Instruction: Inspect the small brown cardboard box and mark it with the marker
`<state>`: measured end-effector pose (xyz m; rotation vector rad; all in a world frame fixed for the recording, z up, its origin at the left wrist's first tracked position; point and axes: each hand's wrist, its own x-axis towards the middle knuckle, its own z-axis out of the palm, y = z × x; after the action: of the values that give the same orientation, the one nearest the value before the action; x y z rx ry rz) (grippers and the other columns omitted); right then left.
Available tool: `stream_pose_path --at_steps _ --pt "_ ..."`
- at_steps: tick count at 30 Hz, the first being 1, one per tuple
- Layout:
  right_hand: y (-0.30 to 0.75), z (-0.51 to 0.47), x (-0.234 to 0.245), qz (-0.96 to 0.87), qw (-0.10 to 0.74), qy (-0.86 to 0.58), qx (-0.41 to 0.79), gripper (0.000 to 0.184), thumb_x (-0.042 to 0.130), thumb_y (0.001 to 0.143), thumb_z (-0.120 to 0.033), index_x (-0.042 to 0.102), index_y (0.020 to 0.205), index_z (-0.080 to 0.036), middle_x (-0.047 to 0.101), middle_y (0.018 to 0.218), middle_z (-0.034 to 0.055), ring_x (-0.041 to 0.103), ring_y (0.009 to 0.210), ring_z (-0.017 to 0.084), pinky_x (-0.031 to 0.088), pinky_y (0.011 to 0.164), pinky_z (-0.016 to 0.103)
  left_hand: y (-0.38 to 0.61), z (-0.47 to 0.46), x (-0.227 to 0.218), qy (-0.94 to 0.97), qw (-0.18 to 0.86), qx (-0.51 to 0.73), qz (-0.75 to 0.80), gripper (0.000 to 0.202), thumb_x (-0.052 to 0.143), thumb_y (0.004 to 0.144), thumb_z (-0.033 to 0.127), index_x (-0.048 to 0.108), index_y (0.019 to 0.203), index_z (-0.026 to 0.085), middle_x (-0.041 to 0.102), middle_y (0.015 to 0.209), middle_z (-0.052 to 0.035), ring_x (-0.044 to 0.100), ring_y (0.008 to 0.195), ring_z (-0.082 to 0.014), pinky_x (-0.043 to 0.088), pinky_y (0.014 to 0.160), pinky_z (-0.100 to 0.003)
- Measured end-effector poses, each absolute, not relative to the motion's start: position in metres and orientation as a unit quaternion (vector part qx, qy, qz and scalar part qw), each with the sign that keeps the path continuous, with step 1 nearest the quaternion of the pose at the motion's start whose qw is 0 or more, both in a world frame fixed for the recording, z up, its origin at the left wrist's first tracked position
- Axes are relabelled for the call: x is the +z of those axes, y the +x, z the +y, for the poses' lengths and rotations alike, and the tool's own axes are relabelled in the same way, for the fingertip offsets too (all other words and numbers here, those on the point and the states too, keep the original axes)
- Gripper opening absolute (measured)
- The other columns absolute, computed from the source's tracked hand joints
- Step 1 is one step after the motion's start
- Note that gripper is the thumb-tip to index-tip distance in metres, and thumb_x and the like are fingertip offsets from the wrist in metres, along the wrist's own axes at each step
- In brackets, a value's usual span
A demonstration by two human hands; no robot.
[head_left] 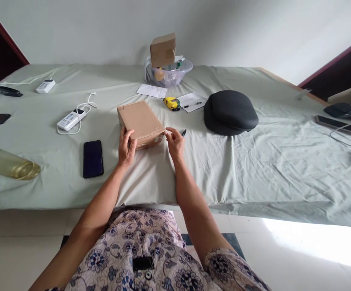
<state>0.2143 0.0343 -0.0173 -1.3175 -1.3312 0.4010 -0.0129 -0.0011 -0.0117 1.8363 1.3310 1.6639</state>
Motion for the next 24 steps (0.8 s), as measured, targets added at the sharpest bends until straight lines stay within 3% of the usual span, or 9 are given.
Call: stream_pose_path --at_steps 3,6,11,16,20,24 --pt "0.214 0.034 -0.018 -0.574 0.573 -0.551 0.194 0.07 0.052 0.087 -0.087 0.075 0.087 -0.021 0.063 0.071 0.0006 0.056 0.068 0.015 0.046 0.068 0.028 -0.011 -0.003 -0.012 0.64 0.177 0.59 0.459 0.063 0.042 0.1 0.073 0.063 0.133 0.023 0.048 0.163 -0.0171 0.046 0.153 -0.0307 0.04 0.125 -0.047" --pt "0.209 0.033 -0.02 -0.565 0.579 -0.543 0.223 0.071 0.049 0.087 -0.088 0.072 0.089 -0.021 0.069 0.081 0.0035 0.06 0.074 0.017 0.05 0.073 0.03 -0.008 -0.005 -0.014 0.634 0.181 0.598 0.457 0.06 0.041 0.102 0.069 0.063 0.133 0.023 0.048 0.163 -0.0169 0.045 0.154 -0.0301 0.039 0.126 -0.046" --pt "0.205 0.031 -0.025 -0.56 0.569 -0.535 0.277 0.068 0.049 0.088 -0.086 0.067 0.097 -0.022 0.066 0.08 0.0017 0.06 0.07 0.016 0.051 0.068 0.029 0.001 -0.01 -0.017 0.617 0.175 0.614 0.461 0.055 0.04 0.105 0.062 0.062 0.135 0.021 0.044 0.166 -0.0186 0.042 0.157 -0.0295 0.037 0.129 -0.047" --pt "0.207 0.03 -0.026 -0.585 0.531 -0.554 0.261 0.066 0.037 0.095 -0.084 0.06 0.085 -0.024 0.061 0.074 0.0016 0.058 0.071 0.017 0.049 0.068 0.03 0.007 -0.016 -0.018 0.614 0.182 0.599 0.481 0.047 0.042 0.107 0.055 0.059 0.139 0.024 0.038 0.171 -0.0161 0.039 0.16 -0.0262 0.037 0.129 -0.046" --pt "0.209 0.029 -0.024 -0.59 0.515 -0.565 0.258 0.064 0.034 0.098 -0.082 0.056 0.08 -0.025 0.059 0.071 0.001 0.057 0.068 0.018 0.048 0.067 0.031 0.017 -0.024 -0.017 0.615 0.159 0.597 0.49 0.046 0.057 0.103 0.049 0.056 0.143 0.025 0.035 0.171 -0.0179 0.036 0.161 -0.0296 0.039 0.128 -0.047" --pt "0.21 0.025 -0.023 -0.59 0.508 -0.584 0.231 0.065 0.031 0.101 -0.079 0.051 0.073 -0.024 0.055 0.069 0.0003 0.053 0.064 0.017 0.046 0.067 0.032 0.03 -0.039 -0.011 0.607 0.133 0.595 0.51 0.043 0.061 0.102 0.03 0.056 0.144 0.024 0.035 0.17 -0.0193 0.037 0.16 -0.0284 0.041 0.126 -0.042"
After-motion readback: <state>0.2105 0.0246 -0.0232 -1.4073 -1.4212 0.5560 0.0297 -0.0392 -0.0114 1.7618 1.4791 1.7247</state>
